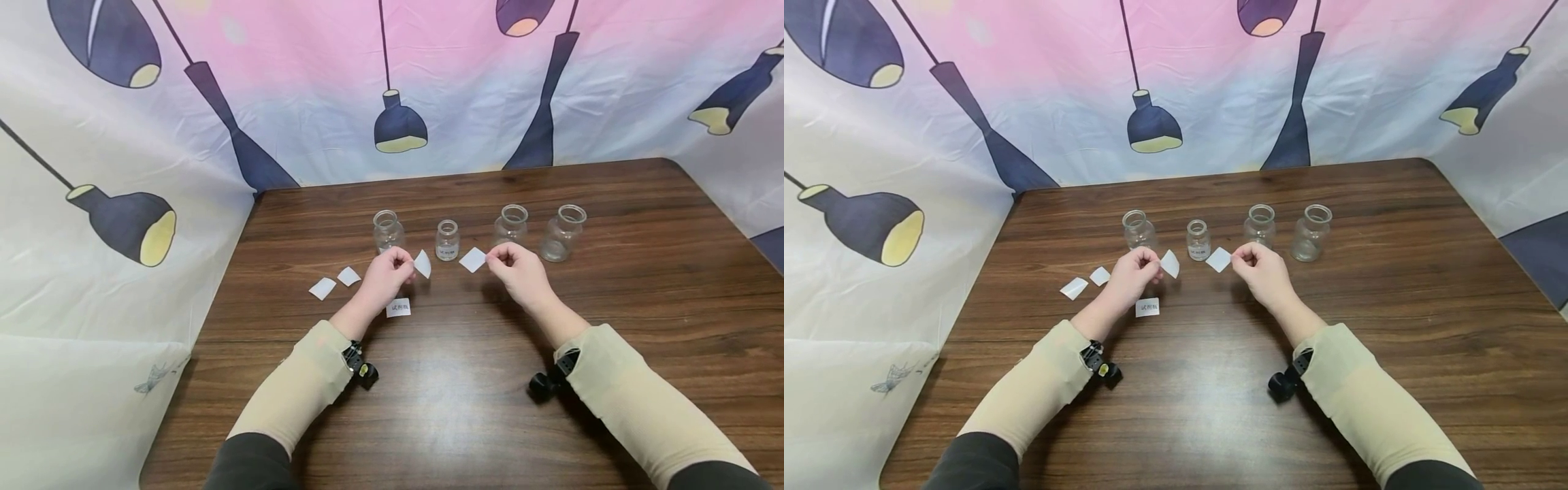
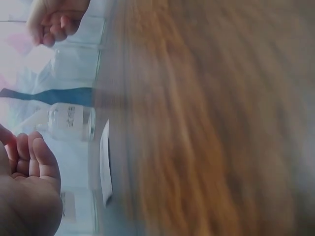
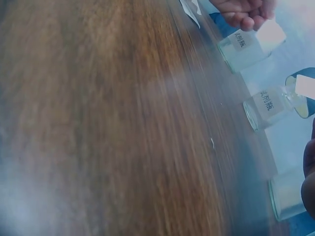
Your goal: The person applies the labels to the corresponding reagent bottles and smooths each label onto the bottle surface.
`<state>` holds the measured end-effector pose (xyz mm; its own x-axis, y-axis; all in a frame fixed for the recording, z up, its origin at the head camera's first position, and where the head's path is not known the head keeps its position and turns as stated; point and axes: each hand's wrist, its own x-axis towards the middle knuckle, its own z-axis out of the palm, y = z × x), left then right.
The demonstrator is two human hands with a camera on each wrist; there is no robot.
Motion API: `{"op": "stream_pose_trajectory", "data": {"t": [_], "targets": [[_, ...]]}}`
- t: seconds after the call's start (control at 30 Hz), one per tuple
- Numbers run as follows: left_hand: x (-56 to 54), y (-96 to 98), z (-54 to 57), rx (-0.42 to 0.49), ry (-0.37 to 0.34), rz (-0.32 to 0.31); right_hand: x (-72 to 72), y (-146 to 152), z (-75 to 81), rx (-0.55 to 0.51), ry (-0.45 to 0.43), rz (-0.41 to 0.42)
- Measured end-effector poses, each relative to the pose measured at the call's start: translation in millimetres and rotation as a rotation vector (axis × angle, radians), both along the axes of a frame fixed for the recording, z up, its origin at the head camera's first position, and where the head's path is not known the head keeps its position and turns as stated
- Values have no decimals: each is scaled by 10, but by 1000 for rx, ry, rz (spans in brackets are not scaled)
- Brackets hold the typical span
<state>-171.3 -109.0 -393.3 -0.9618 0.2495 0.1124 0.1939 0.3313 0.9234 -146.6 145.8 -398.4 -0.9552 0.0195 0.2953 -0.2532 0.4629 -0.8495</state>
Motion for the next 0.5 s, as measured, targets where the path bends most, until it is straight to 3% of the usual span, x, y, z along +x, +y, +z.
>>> {"op": "stream_pose_trajectory", "data": {"t": [0.5], "targets": [[42,-244,39,46,-36,54,20,68,-15,6,5,-13]]}}
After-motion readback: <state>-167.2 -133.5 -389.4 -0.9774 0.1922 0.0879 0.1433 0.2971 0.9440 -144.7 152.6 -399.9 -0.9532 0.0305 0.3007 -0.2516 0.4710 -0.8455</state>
